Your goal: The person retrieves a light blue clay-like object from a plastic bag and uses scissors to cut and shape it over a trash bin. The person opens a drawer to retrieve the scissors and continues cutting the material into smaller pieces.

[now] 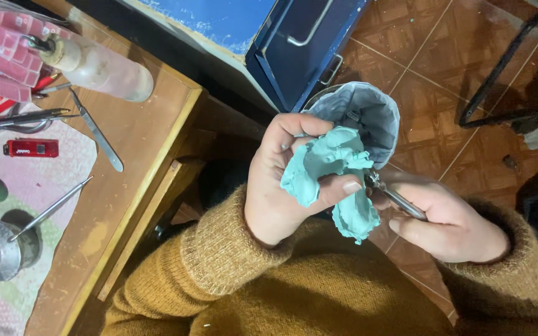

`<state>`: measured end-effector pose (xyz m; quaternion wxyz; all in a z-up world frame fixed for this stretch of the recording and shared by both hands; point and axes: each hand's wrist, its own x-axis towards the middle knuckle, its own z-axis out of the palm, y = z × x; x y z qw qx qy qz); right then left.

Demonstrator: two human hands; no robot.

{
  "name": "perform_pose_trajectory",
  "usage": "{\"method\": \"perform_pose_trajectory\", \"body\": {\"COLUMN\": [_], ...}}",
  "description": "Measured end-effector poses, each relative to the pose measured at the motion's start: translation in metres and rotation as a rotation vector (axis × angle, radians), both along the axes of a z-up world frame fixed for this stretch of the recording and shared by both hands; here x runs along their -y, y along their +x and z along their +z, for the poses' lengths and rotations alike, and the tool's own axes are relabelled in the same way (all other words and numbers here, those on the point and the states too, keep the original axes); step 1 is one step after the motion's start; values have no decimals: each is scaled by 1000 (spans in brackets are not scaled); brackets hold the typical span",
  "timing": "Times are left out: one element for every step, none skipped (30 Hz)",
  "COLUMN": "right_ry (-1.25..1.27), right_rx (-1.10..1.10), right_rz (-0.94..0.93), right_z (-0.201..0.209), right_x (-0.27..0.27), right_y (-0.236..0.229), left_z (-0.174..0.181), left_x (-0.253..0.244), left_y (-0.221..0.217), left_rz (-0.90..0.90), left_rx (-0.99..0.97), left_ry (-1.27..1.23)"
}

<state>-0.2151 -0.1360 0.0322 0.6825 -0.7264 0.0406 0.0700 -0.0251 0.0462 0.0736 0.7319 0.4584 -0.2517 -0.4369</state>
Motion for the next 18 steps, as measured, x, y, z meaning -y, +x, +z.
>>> {"method": "perform_pose_trajectory", "body": {"right_ry": [-3,-7,-8,-54,-100,-101,-183,-266,-268,-329,-391,-392,-414,-434,-433,-440,-446,-447], "right_rx": [-27,-54,-54,-29,-3,-2,72,146,147,193,239,239,249,259,258,266,273,273], "right_rz": [-8,-16,-15,-35,-55,-56,-100,-146,-149,-185,-221,-226,-235,-245,-252,-257,-262,-270], "right_z": [0,0,-1,-1,-2,-3,-4,-5,0,5,9,10,11,12,8,4,0,-4], "right_x": [0,0,-2,-4,-5,-9,-12,-15,-19,-23,-27,-27,-28,-29,-30,-30,-30,-31], "right_y": [0,0,1,1,2,6,10,14,18,23,27,29,30,31,29,28,27,27], "left_z": [-1,-2,-2,-1,-1,-7,-13,-19,-23,-27,-31,-41,-51,-61,-63,-65,-67,-71], "left_x": [0,0,0,1,1,3,4,6,8,10,12,12,13,12,13,14,15,15], "left_y": [0,1,1,1,1,4,7,10,11,13,14,16,17,19,21,23,25,26], "left_rz": [-1,-2,-1,7,14,13,28,41,38,22,5,1,12,21,15,-6,-26,-34], "left_rx": [22,45,44,15,-14,-13,24,60,61,-8,-77,-76,-26,25,26,16,7,9], "left_ry": [4,7,7,-12,-31,-32,18,67,65,49,34,34,31,31,33,33,33,34]}}
